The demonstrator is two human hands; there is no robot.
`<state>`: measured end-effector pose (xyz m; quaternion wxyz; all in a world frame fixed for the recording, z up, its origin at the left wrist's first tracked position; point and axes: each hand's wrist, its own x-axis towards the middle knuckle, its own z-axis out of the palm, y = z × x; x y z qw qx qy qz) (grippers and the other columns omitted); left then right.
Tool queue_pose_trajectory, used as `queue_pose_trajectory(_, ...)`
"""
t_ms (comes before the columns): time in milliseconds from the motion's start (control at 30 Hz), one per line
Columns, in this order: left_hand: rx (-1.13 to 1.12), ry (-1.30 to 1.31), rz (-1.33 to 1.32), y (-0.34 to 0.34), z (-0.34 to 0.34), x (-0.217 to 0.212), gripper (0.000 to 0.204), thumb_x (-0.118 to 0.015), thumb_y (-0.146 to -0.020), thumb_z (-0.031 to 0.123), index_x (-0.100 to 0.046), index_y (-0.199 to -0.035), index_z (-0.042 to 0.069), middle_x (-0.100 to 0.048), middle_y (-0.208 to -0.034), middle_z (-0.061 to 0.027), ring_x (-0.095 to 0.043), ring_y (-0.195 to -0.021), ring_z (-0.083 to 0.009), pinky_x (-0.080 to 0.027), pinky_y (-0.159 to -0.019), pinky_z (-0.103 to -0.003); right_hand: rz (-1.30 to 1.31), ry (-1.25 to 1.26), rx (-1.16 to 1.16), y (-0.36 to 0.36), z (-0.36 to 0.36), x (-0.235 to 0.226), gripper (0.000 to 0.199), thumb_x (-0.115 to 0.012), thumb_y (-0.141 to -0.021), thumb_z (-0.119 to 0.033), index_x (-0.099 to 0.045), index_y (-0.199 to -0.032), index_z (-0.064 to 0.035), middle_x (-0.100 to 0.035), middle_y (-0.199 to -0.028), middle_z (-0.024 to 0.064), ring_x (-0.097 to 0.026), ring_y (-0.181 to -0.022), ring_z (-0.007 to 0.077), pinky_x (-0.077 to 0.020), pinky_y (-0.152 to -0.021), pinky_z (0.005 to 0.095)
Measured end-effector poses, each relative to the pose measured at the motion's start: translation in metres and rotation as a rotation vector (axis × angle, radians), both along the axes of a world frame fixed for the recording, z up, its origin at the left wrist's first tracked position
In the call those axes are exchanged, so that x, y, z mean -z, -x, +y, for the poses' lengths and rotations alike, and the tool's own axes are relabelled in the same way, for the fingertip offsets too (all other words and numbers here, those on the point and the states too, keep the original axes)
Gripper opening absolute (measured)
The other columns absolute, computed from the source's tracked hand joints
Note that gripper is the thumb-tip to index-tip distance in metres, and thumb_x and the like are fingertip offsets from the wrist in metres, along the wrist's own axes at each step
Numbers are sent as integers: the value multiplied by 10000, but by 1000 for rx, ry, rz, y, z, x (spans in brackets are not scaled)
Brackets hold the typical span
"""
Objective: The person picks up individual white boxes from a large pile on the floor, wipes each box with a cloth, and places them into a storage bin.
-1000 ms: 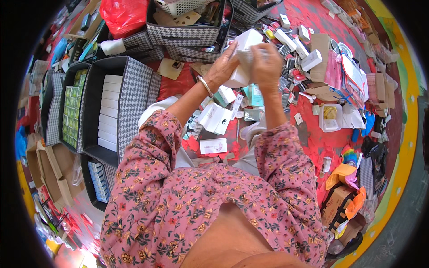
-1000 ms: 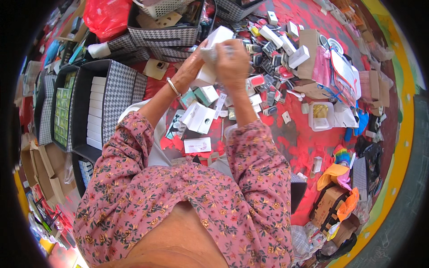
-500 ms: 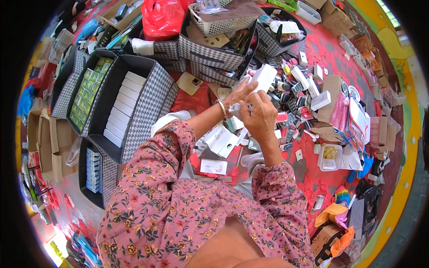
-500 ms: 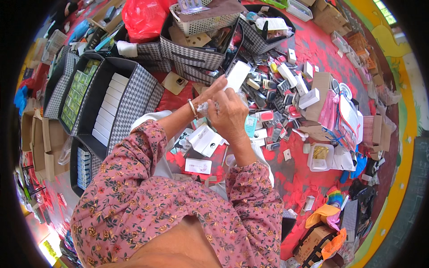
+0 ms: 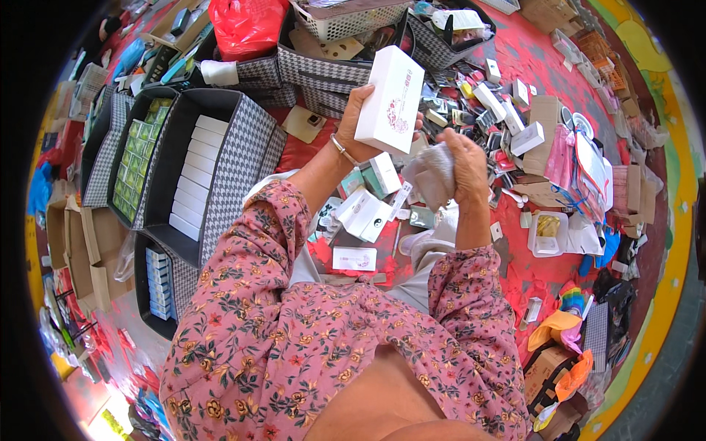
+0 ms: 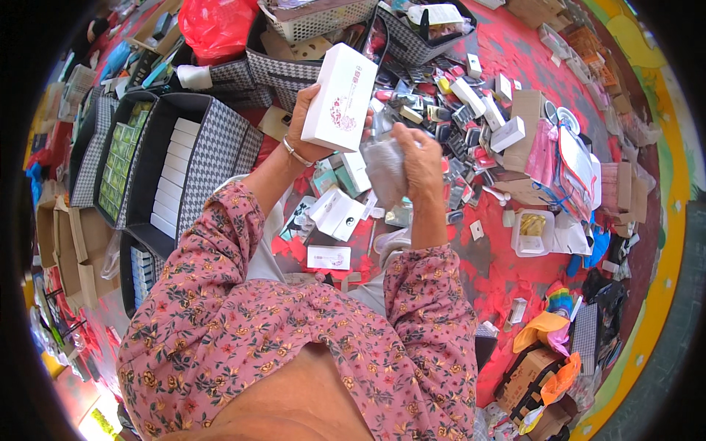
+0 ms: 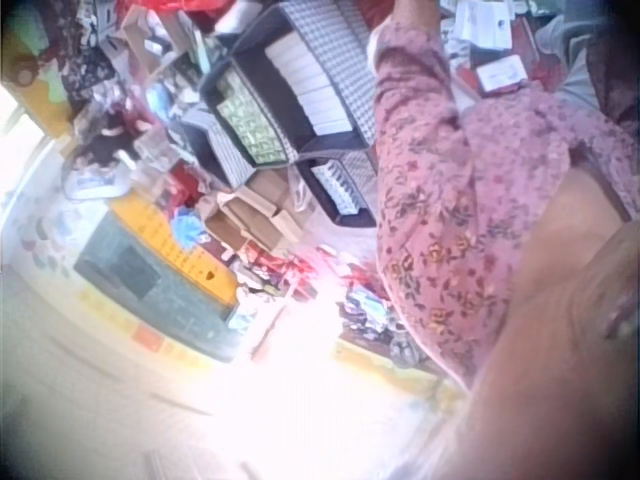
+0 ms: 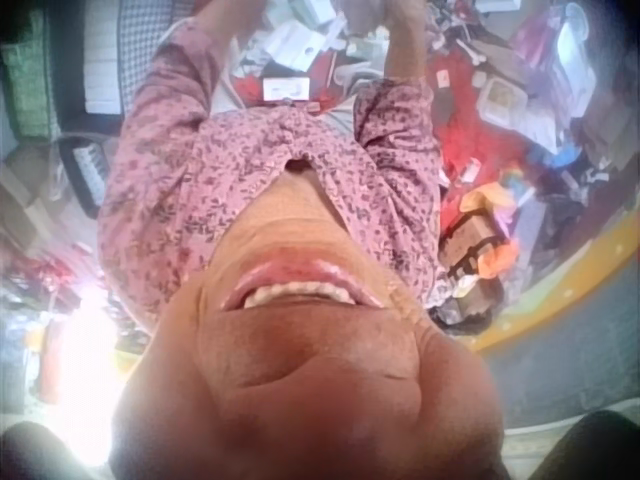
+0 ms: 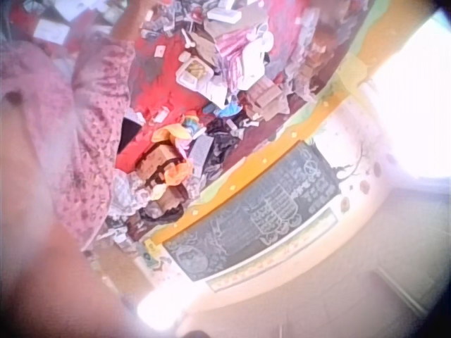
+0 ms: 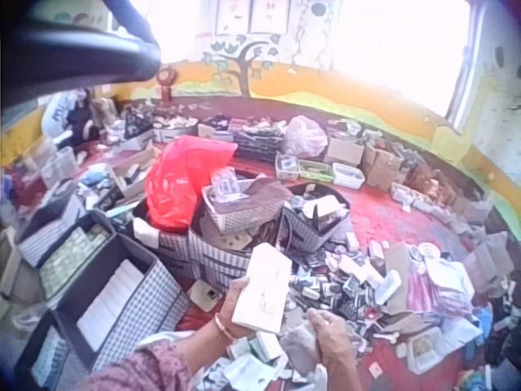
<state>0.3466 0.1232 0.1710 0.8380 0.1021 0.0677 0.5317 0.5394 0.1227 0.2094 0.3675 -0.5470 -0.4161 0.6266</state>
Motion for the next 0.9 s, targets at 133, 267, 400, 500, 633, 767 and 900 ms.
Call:
queue_pose_trajectory(133,-96,26,57,-5,0,3,677,-451,-748,400,-329,-1265,-19,-474,-1165,-219,-542,-992,-318,-440,-866,-405,106,74,-205,27,-9,14,466,-593,-802,-315,-529,-1075,58,-583,-891,91,-557,-720,131,-452,-635,253)
queue_pose_trajectory(267,-53,27,129,4,0,12,603,-442,-751,354,-389,-1217,-26,-512,-1119,-182,-555,-954,-281,-452,-841,-377,294,225,-227,33,-6,13,423,-641,-757,-190,-515,-1080,52,-586,-922,111,-584,-741,158,-479,-656,261)
queue_pose_trajectory(400,-59,8,325,7,2,7,482,-402,-816,281,-416,-1198,-14,-536,-1084,-158,-567,-927,-233,-458,-817,-356,363,197,-178,34,-5,18,403,-677,-700,-99,-531,-1047,43,-596,-912,112,-592,-735,166,-494,-639,276)
queue_pose_trajectory(500,-218,-119,598,3,4,-3,475,-441,-861,302,-385,-1232,11,-538,-1061,-130,-556,-927,-182,-454,-795,-332,193,68,-175,33,-3,20,429,-688,-701,-142,-515,-1048,42,-596,-891,108,-596,-710,155,-513,-638,273)
queue_pose_trajectory(633,-440,-234,1048,-1,7,14,509,-464,-872,405,-421,-1179,1,-569,-1004,-100,-584,-851,-150,-490,-704,-281,-349,-364,-341,39,-8,8,378,-661,-702,-174,-580,-1011,27,-617,-822,100,-579,-702,144,-467,-647,260)
queue_pose_trajectory(767,-53,94,464,8,13,32,466,-367,-907,373,-397,-1225,33,-586,-1028,-129,-618,-855,-211,-528,-733,-358,-177,-300,-172,19,1,9,335,-624,-752,-199,-605,-1012,11,-620,-808,71,-564,-697,119,-444,-644,226)
queue_pose_trajectory(900,91,150,156,9,8,36,483,-354,-904,397,-398,-1229,42,-580,-1046,-138,-613,-876,-218,-525,-735,-368,21,-414,308,1,18,8,143,-625,-776,-133,-596,-775,7,-568,-691,3,-514,-657,90,-419,-614,233)
